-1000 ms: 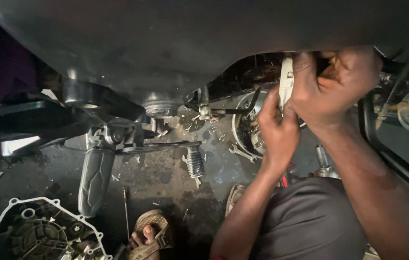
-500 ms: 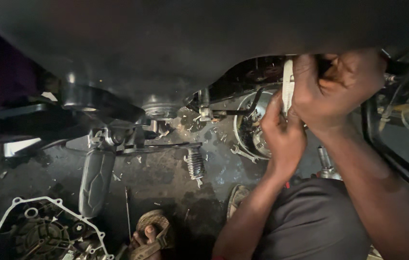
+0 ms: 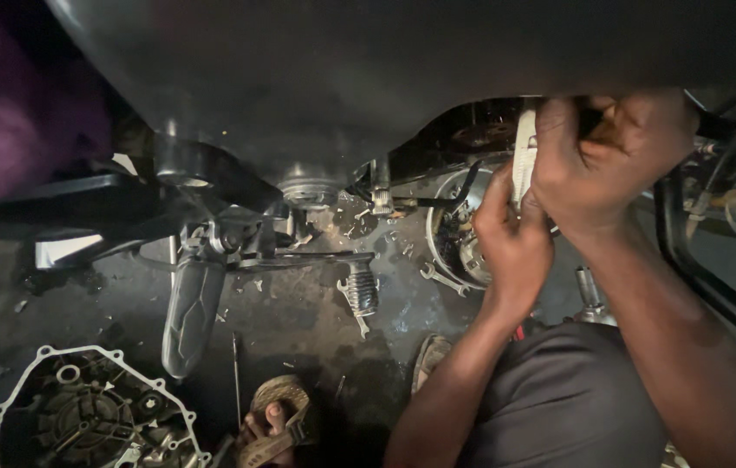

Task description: The person is working on a motorcycle engine, using a wrench to tighten or loosen bolts. They manipulate small parts and tools while seated on the floor in a workshop environment.

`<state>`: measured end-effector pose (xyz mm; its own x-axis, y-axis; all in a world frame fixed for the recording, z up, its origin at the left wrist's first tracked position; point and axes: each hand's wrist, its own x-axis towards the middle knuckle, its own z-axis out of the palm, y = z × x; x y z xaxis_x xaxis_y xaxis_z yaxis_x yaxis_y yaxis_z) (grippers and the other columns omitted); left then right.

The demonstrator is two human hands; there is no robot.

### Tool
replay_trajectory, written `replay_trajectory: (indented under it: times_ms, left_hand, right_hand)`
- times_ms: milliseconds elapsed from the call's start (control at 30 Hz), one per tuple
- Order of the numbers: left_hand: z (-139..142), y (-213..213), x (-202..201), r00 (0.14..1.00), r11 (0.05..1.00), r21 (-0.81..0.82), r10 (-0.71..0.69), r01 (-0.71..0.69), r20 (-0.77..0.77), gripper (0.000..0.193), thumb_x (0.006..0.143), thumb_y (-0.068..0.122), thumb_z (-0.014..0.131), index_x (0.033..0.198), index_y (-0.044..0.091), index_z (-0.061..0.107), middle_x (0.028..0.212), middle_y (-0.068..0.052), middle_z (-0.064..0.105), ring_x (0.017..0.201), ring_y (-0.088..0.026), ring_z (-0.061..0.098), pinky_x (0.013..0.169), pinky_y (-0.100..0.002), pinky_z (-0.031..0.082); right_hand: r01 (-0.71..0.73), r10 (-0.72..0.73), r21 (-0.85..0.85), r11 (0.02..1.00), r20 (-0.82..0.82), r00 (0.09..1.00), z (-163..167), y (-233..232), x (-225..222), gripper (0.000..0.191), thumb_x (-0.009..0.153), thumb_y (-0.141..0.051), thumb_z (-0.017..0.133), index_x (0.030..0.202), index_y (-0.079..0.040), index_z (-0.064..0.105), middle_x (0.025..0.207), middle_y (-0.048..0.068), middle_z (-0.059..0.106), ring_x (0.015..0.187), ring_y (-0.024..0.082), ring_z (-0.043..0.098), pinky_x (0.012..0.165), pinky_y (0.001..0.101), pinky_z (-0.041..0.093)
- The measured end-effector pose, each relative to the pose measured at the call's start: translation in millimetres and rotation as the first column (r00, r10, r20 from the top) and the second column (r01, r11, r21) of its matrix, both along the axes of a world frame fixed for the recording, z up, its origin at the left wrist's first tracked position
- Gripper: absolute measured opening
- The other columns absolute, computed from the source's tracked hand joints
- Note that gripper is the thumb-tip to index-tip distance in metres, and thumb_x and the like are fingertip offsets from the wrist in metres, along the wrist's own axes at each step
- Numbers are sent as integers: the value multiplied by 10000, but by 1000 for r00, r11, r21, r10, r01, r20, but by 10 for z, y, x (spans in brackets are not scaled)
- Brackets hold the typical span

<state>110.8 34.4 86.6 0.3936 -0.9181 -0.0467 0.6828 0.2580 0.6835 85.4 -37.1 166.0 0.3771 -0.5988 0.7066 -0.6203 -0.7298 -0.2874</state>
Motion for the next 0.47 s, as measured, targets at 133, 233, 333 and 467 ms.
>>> replay_trajectory:
  times_ms: [133, 233, 333, 467]
  left_hand:
    - [29, -7, 3, 998, 998, -20, 55, -54, 24, 311, 1034, -1, 536, 1330, -68, 606, 1208, -163, 697, 1144, -200, 656, 1014, -336, 528]
    - [14, -13, -4, 995, 997, 28, 73, -75, 65, 282, 1036, 16, 569, 1303, -64, 612, 1171, -175, 704, 1096, -217, 674, 966, -355, 548]
    - [-38, 58, -30, 993, 996, 85, 26, -35, 112, 257, 1015, 24, 593, 1255, -63, 623, 1107, -167, 682, 1025, -233, 663, 892, -361, 543]
    - [-272, 148, -153, 989, 998, 13, 63, -66, 134, 156, 1123, 91, 615, 1081, -53, 655, 974, -123, 657, 875, -197, 632, 788, -334, 520]
  right_hand:
    - [-3, 1, -36, 999, -41, 999, -34, -5, -59, 168, 1104, -32, 747, 1087, 61, 609, 893, 111, 620, 730, 166, 575, 652, 267, 431]
    - [63, -75, -87, 994, -144, 987, -108, -7, -244, 173, 1124, 1, 761, 1064, 56, 608, 889, 133, 609, 725, 183, 573, 650, 282, 420]
    - [143, -136, 52, 988, -127, 982, -205, -29, -438, 119, 1096, -24, 670, 1135, 34, 574, 945, 114, 597, 739, 148, 578, 637, 260, 424]
    - [-20, -437, -487, 873, -800, 411, -240, -58, -521, 559, 1027, -206, 841, 1390, 105, 550, 1059, 212, 698, 770, 245, 684, 662, 289, 521]
